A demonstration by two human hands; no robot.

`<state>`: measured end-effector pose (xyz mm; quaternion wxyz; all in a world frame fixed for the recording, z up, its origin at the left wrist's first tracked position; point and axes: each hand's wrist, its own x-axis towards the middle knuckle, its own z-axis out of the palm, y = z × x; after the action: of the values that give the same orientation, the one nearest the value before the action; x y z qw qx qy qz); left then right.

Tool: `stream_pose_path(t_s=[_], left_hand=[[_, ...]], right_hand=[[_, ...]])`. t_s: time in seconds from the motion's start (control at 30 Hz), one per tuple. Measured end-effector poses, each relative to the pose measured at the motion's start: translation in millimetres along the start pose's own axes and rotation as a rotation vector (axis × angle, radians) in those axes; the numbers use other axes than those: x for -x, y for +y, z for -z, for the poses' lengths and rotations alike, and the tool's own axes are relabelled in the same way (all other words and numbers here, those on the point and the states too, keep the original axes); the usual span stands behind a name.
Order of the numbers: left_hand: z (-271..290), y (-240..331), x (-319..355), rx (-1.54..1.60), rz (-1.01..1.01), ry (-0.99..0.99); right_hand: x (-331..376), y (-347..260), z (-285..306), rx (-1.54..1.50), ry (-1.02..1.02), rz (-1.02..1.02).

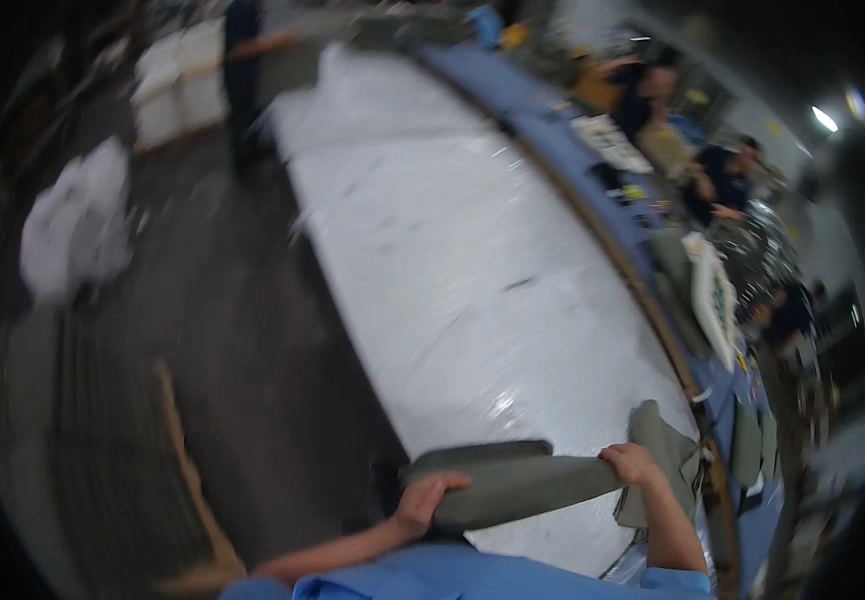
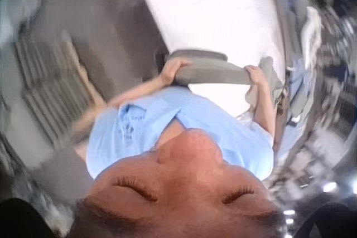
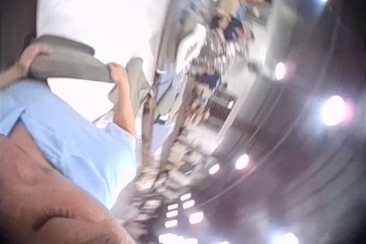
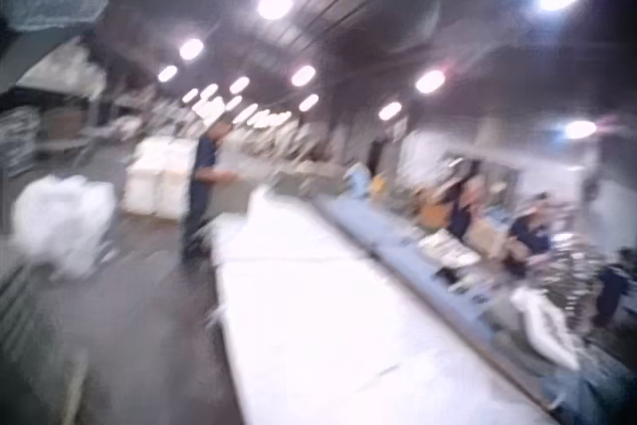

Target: The person repeatedly folds green fabric cushions on a large work table in a warehouse. They smooth and align each cushion, fold it in half, and place it on a growing stack. Other workers are visible in the background performing similar tasks.

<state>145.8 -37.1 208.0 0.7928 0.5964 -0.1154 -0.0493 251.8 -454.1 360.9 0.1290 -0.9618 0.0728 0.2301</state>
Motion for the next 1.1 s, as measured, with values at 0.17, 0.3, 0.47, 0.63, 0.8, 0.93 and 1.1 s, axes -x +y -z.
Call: stream_pose_path(t_s=[0.17,0.3,0.47,0.63,0.8,0.93,1.1], left_hand=[[0.0,-24.0,17.2,-0.191,0.028,0.048],[2.7,-54.1,31.1,-0.244,0.064,0.256],[18.7,-116.9,63.5,-0.390,0.550,0.734],[28.9,-186.8,96.8,-0.018,0.920,0.735],[24.3,-223.9,83.4,-0.021,0.880,0.590],[33.6,-225.8,72.2,0.111,0.992,0.568],[26.4,-234.5,84.1,0.552,0.945,0.763]], right_hand=[[-70.7,-91.2,-60.8,0.104,-0.398,0.207],[-127.8,-207.6,-161.0,0.297,-0.734,0.540],[-166.8,-270.8,-275.0,0.339,-0.836,0.959],[-172.9,-280.2,-325.1,0.629,-0.932,0.876],[-150.9,-277.6,-349.6,0.502,-0.755,0.824],[-131.0,-264.8,-377.3,0.286,-0.549,0.745],[-116.0,-264.3,-382.9,0.336,-0.531,0.681]])
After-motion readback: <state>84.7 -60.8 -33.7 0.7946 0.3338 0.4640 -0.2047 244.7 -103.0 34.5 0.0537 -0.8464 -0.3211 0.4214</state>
